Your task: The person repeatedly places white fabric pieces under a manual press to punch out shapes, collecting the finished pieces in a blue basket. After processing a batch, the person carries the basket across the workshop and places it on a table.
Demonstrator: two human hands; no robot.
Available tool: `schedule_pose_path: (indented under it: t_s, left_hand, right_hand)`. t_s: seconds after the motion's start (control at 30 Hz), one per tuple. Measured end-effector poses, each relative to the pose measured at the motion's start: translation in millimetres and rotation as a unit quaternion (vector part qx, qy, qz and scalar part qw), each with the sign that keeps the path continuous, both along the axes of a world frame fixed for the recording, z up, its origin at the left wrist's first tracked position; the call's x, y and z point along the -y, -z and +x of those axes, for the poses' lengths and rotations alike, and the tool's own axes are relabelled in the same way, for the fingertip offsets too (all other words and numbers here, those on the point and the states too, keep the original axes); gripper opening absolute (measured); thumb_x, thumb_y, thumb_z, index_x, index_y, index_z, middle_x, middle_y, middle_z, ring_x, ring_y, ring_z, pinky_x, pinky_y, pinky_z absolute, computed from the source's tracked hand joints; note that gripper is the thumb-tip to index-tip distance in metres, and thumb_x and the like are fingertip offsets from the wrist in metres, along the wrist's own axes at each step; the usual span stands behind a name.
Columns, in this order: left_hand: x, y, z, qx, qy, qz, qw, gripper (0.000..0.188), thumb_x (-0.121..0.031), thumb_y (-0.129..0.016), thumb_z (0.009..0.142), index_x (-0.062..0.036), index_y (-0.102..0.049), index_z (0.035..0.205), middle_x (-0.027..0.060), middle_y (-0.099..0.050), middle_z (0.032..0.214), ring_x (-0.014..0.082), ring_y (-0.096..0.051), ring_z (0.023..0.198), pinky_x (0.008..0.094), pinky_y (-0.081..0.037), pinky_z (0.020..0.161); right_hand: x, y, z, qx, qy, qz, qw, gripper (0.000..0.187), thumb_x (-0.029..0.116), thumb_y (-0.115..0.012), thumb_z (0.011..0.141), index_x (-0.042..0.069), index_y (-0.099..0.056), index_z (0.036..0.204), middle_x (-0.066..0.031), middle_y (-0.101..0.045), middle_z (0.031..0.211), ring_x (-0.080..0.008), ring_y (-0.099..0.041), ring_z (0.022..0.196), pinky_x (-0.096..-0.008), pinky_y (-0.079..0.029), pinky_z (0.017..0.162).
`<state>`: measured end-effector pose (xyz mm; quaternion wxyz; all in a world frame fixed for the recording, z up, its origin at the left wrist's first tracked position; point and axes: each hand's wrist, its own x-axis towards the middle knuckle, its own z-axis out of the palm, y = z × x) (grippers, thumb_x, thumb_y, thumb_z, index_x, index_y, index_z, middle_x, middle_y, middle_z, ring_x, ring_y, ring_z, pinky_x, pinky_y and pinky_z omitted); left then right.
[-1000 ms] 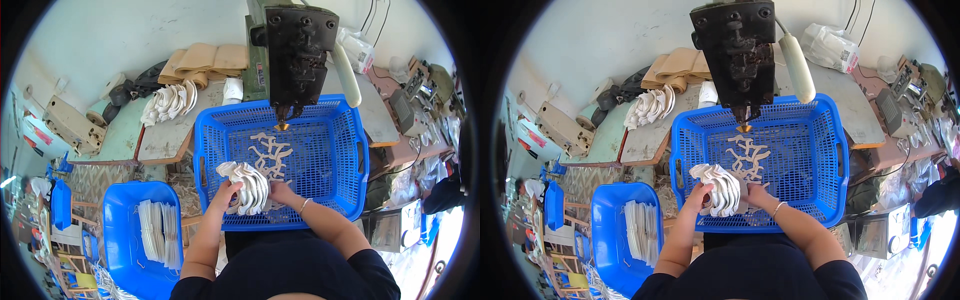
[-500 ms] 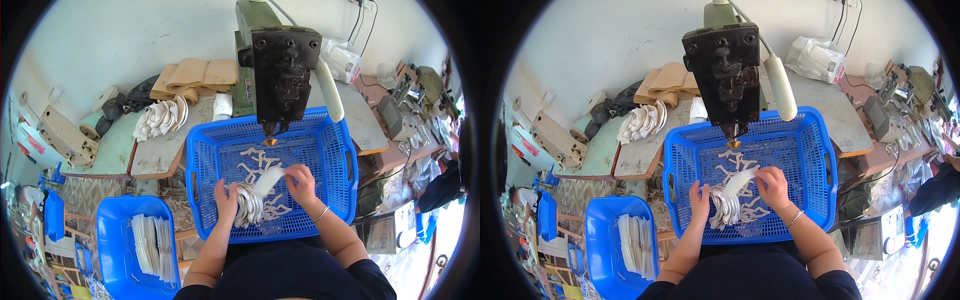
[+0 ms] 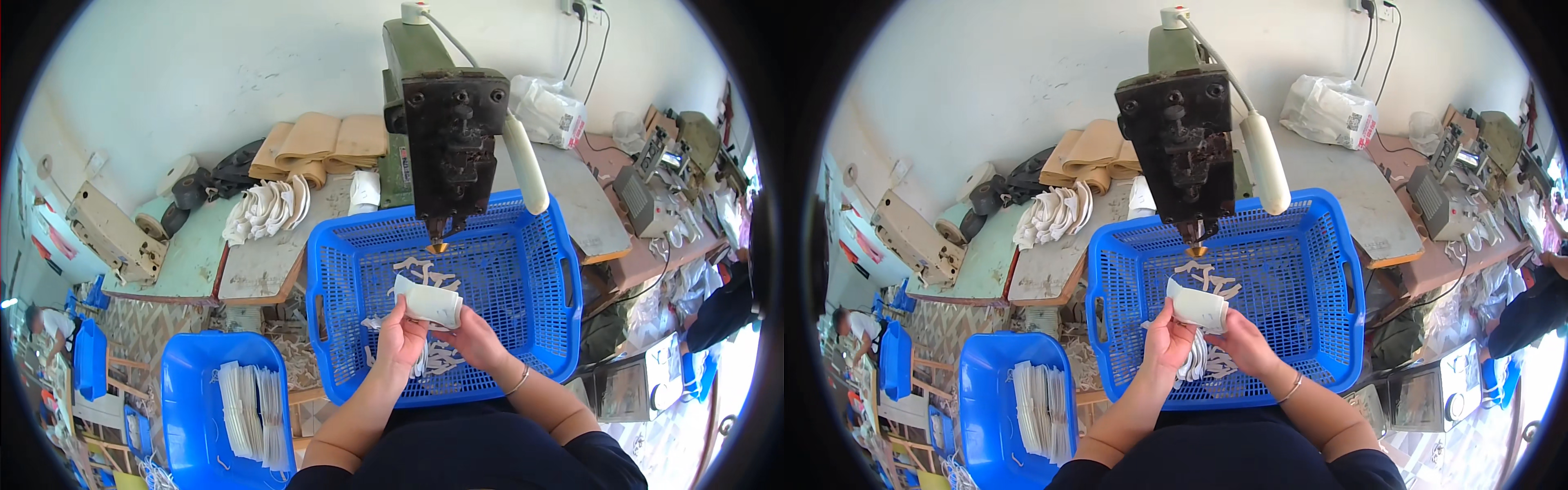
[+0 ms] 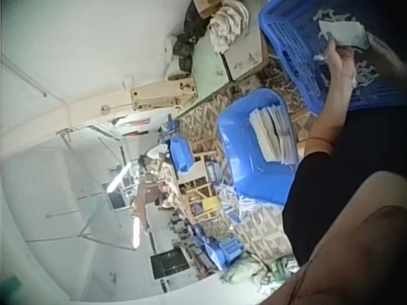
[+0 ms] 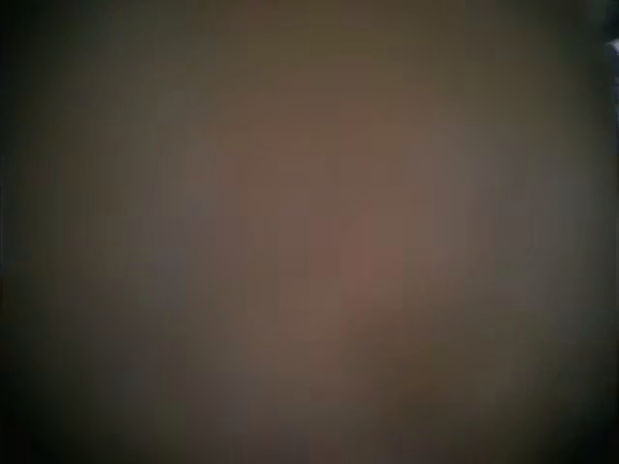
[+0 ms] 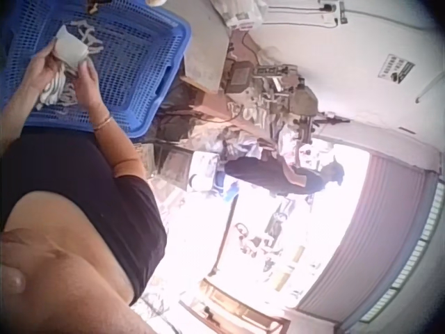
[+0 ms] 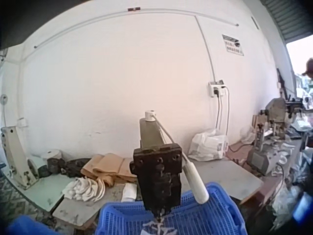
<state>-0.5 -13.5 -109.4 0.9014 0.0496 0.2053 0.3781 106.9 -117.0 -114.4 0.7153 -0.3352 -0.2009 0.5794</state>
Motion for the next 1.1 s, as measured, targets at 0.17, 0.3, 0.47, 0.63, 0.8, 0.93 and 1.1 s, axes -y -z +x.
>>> schedule_pose_path:
  t_s: [0.17, 0.3, 0.47, 0.63, 0.8, 0.93, 1.1]
  left_hand:
    - [13.6, -15.8, -11.3, -0.087, 0.083, 0.074, 0.99, 0.044, -0.036, -0.048, 0.09, 0.0002, -0.046, 0.115, 0.0111, -0.055, 0.11, 0.0206, -0.053, 0.105, 0.0324, -0.044, 0.09]
    - [-2.6, -28.0, -49.8, -0.229, 0.413, 0.25, 0.845, 0.05, -0.044, -0.045, 0.09, 0.0013, -0.051, 0.11, 0.0135, -0.058, 0.104, 0.0224, -0.056, 0.101, 0.0326, -0.046, 0.085]
    - [-10.8, -64.7, -14.4, -0.367, -0.062, 0.714, 0.593, 0.02, -0.013, -0.065, 0.08, -0.0019, -0.06, 0.096, 0.0071, -0.064, 0.087, 0.0112, -0.06, 0.07, 0.0229, -0.046, 0.062]
    - [-18.5, -73.9, 11.5, -0.295, 0.04, 0.58, 0.758, 0.012, -0.013, -0.066, 0.079, -0.0017, -0.062, 0.084, 0.0028, -0.063, 0.071, 0.0073, -0.057, 0.063, 0.0204, -0.044, 0.059]
    - [-20.6, -83.0, 21.4, -0.299, 0.02, 0.548, 0.781, 0.014, -0.014, -0.067, 0.079, -0.0017, -0.061, 0.08, 0.0018, -0.062, 0.07, 0.0035, -0.053, 0.061, 0.0176, -0.041, 0.054]
    - [-19.4, -87.7, 24.5, -0.298, 0.018, 0.529, 0.794, 0.013, -0.011, -0.067, 0.079, -0.0013, -0.059, 0.076, 0.0012, -0.059, 0.068, 0.0039, -0.051, 0.059, 0.0181, -0.04, 0.053]
    - [-19.0, -85.6, 26.6, -0.274, -0.003, 0.527, 0.805, 0.014, -0.013, -0.067, 0.08, -0.0011, -0.06, 0.077, 0.0008, -0.06, 0.067, 0.0021, -0.051, 0.057, 0.0161, -0.037, 0.05]
  right_hand:
    - [-13.4, -12.1, 12.1, 0.148, 0.049, -0.045, 0.987, 0.025, 0.014, -0.053, 0.089, 0.002, -0.053, 0.111, -0.0045, -0.059, 0.099, -0.0097, -0.056, 0.086, -0.0254, -0.048, 0.076]
    - [-4.9, -44.9, 50.2, 0.342, -0.012, -0.079, 0.936, 0.023, 0.015, -0.057, 0.087, 0.001, -0.056, 0.105, -0.0005, -0.06, 0.083, -0.0057, -0.054, 0.067, -0.0207, -0.047, 0.062]
    - [-9.3, -86.6, 72.6, 0.466, -0.154, -0.023, 0.871, 0.024, 0.014, -0.063, 0.082, 0.0, -0.057, 0.101, 0.0004, -0.059, 0.08, -0.0053, -0.053, 0.068, -0.0198, -0.044, 0.059]
    - [-22.2, -103.4, 58.8, 0.329, 0.003, -0.012, 0.944, 0.02, 0.017, -0.065, 0.081, 0.002, -0.059, 0.091, 0.0006, -0.059, 0.078, -0.0039, -0.05, 0.068, -0.0192, -0.04, 0.059]
    - [-20.1, -77.4, 54.6, 0.246, 0.034, -0.016, 0.969, 0.019, 0.02, -0.065, 0.081, 0.002, -0.062, 0.086, 0.002, -0.058, 0.072, -0.0035, -0.046, 0.065, -0.0185, -0.036, 0.057]
    - [-21.7, -79.0, 53.1, 0.229, 0.058, -0.013, 0.972, 0.017, 0.019, -0.065, 0.081, 0.002, -0.063, 0.084, 0.002, -0.058, 0.072, -0.0038, -0.046, 0.064, -0.0185, -0.036, 0.058]
    - [-21.3, -87.2, 53.0, 0.245, 0.066, -0.019, 0.967, 0.018, 0.017, -0.065, 0.081, 0.0, -0.064, 0.086, -0.0002, -0.061, 0.075, -0.0051, -0.05, 0.067, -0.0194, -0.039, 0.061]
